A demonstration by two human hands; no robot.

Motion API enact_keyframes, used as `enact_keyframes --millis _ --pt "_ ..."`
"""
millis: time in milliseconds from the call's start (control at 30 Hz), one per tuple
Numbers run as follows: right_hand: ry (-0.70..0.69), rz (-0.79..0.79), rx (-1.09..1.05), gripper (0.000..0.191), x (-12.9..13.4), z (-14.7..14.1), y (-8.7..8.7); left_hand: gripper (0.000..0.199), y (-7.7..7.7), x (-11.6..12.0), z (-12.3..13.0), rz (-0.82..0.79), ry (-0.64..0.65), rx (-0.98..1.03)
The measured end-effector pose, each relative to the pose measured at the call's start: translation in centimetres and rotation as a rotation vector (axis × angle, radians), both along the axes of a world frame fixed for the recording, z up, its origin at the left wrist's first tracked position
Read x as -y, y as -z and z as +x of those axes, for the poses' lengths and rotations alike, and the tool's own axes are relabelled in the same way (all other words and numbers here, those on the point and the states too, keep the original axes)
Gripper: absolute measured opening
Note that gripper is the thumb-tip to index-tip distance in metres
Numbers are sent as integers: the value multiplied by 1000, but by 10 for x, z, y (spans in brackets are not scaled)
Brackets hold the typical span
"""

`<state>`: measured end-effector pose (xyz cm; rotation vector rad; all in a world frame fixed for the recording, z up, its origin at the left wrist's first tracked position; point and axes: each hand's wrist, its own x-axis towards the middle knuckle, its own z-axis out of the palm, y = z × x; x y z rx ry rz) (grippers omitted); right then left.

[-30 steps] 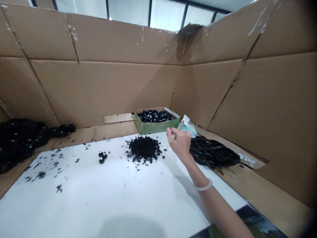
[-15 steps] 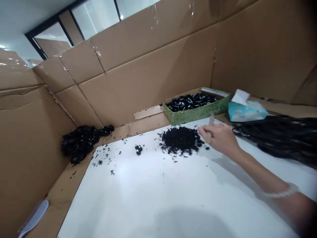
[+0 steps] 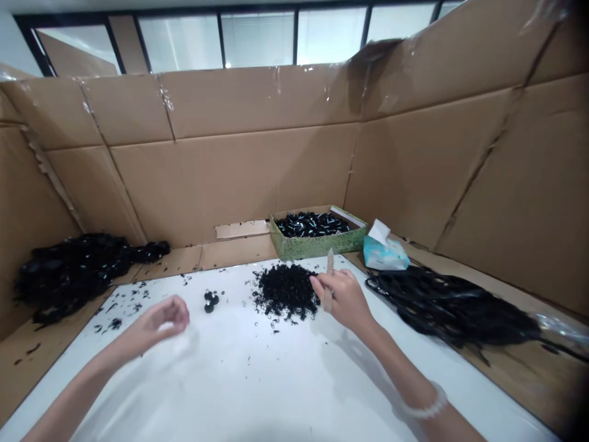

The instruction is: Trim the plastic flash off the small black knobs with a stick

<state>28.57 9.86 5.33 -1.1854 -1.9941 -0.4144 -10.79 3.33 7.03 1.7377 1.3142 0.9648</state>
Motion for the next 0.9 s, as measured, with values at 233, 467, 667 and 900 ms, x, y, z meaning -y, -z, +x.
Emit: enact_keyframes --millis 233,467,667,900 --pt "-22 -22 20 36 3 -8 4 31 57 -85 4 47 -278 -442" --pt "-28 -15 103 34 1 -13 11 24 64 -92 16 70 -315 -445" --pt "-116 18 93 31 3 -22 17 35 47 -68 19 121 -358 -259" --pt "-310 -27 11 27 15 -58 19 39 37 8 98 -429 -36 666"
